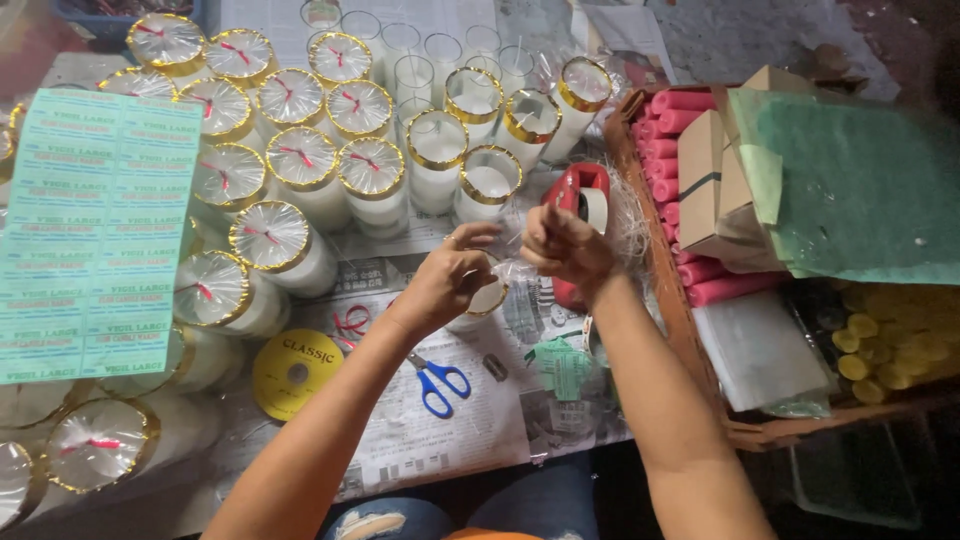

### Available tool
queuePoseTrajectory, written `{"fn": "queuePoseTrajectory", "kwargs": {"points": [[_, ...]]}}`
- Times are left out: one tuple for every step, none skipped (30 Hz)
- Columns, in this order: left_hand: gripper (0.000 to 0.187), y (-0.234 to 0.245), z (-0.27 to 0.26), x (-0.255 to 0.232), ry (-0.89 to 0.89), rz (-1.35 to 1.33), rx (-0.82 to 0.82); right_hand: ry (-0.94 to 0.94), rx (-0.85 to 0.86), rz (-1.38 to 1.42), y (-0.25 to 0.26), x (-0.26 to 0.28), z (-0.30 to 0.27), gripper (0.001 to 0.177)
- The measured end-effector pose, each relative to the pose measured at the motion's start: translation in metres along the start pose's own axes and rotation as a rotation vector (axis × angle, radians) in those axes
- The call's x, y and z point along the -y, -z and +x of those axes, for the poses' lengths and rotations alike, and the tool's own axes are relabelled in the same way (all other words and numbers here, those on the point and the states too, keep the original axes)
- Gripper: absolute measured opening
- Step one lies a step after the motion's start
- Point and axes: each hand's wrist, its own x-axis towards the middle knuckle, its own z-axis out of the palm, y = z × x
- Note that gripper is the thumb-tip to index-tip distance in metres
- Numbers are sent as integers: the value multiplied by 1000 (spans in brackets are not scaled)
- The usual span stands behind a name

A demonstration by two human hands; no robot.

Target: The person applies adhesive labels to glass jars containing white wax and ties red decorative ribbons around the tops of the jars using scissors.

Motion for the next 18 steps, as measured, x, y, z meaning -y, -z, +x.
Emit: {"fn": "queuePoseTrajectory", "kwargs": {"points": [[16,2,0,-5,-23,-30,10,-9,24,-26,1,-8,7,47],[16,4,0,-9,-46,-60,21,-17,48,-52,2,-16,14,46],[16,6,2,-13,-44,-60,20,-19,48,-50,-4,-17,18,46],[13,8,5,-16,-29,-77,54,-12,99,-44,-10,-18,23,45],[10,10,7,-20,-15,-96,89,-4,148,-39,-15,-19,27,45],[10,6,8,-9,-14,-98,89,-5,147,-38,-18,-16,29,45],[11,2,8,1,23,-82,95,-25,184,-55,-21,-13,31,44],[13,-2,8,11,59,-66,100,-44,222,-72,-24,-11,34,43],[13,-2,7,12,61,-67,99,-47,221,-71,-24,-9,32,43],[13,-2,7,13,61,-72,96,-67,204,-75,-25,-7,30,43],[14,-3,6,13,61,-78,93,-88,186,-79,-26,-6,27,43],[14,-4,5,13,64,-80,92,-91,185,-77,-27,-2,22,43],[14,-3,5,12,65,-93,80,-113,86,-118,-28,3,18,41],[15,-3,5,12,67,-107,68,-136,-13,-160,-29,9,14,41],[15,-3,5,12,67,-107,67,-137,-13,-161,-39,14,10,41],[16,-4,5,13,64,-110,68,-134,-108,-279,-49,20,5,31],[16,-5,5,14,62,-113,70,-132,-204,-397,-59,25,0,27],[16,-3,5,10,63,-115,71,-134,-205,-396,-58,28,-3,27]]}}
